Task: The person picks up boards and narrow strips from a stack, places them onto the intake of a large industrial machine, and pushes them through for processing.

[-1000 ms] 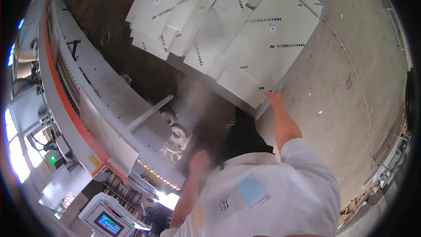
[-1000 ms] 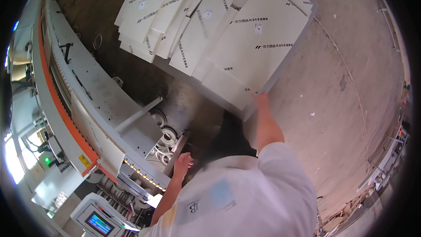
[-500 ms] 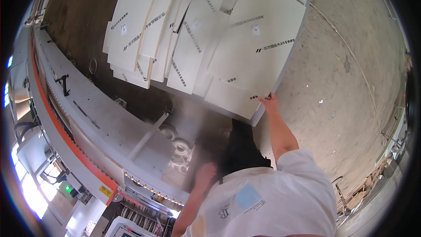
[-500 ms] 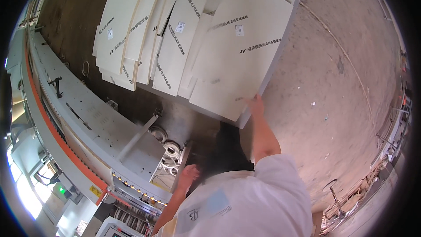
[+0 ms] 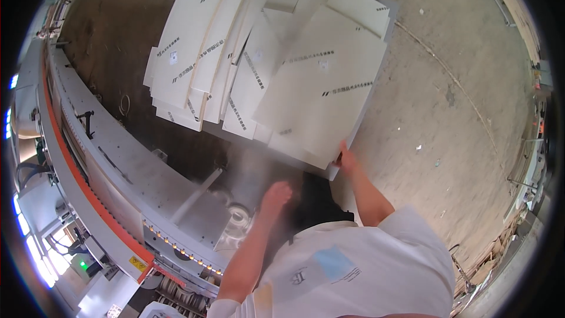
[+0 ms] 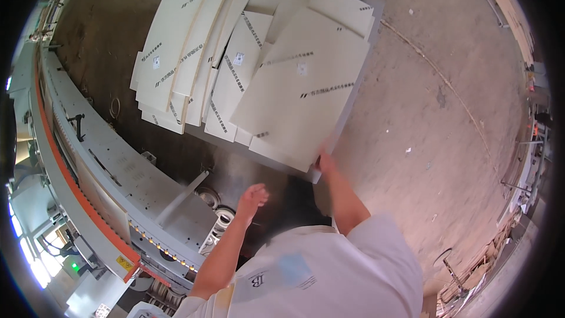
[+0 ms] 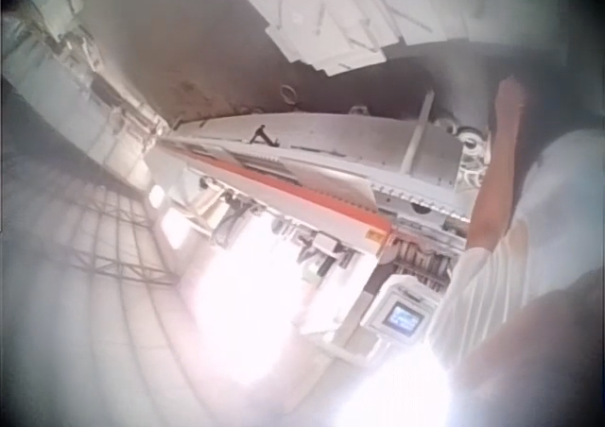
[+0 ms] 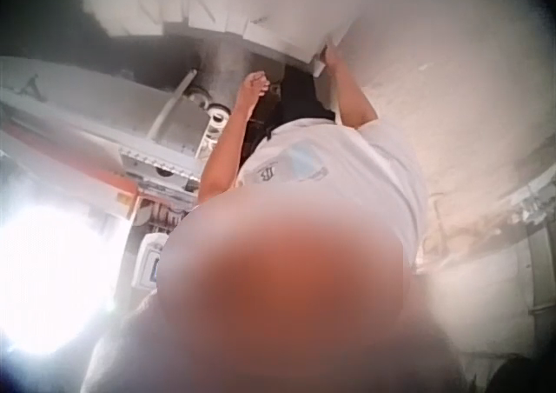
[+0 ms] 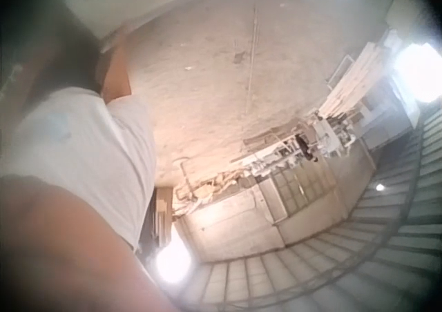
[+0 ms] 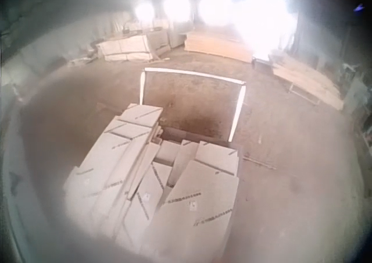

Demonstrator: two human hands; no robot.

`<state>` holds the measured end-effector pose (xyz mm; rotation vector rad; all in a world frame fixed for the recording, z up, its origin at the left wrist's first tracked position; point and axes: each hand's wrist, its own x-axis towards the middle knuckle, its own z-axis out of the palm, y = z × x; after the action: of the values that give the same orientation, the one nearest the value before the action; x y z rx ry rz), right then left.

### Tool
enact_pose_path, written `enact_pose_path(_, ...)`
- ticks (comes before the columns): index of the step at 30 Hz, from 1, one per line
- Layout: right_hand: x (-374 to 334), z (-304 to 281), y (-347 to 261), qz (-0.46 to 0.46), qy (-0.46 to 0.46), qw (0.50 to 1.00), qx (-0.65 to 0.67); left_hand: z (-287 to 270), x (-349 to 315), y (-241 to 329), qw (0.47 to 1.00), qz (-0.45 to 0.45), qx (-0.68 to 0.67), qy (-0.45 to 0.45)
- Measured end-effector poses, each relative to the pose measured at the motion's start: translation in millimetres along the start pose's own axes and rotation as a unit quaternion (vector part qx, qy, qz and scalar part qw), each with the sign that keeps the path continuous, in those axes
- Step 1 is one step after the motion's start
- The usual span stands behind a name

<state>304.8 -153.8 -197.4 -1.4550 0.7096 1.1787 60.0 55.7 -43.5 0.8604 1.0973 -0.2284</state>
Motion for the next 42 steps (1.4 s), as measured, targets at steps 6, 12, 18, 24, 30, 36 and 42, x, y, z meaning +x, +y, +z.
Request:
enact_pose_path(6, -148.1, 29.8, 10.7, 0.126, -0.255, 0.954, 0.100, 57.9, 25.8, 25.1, 0.988, -0.015, -0.148, 0.038)
enact_pose_path(12, -161.5, 22.4, 22.1, 0.119, -0.273, 0.930, 0.218, 49.5, -37.9, 35.4, 0.974, 0.056, -0.220, 0.024)
enact_pose_path(18, -160.5, 18.1, -32.2, -0.024, -0.187, 0.961, 0.203, -11.6, -163.8, 28.2, 0.954, 0.099, -0.270, 0.078)
enact_pose_path(24, -227.6, 78.6, -16.8, -0.061, -0.292, 0.950, 0.095, -86.3, -283.8, -91.0, 0.913, 0.238, -0.319, 0.095)
enact_pose_path(30, -271.9, 152.0, 37.9, 0.004, -0.417, 0.908, -0.026, -80.8, -374.9, -212.3, 0.821, 0.270, -0.411, 0.290)
enact_pose_path(36, -327.5, 224.4, 112.5, 0.057, -0.538, 0.816, -0.203, -27.0, -401.8, -301.1, 0.659, 0.127, -0.572, 0.472)
enact_pose_path(42, -340.3, 279.6, 219.7, 0.117, -0.509, 0.777, -0.350, 26.8, -394.1, -379.2, 0.479, 0.138, -0.687, 0.529)
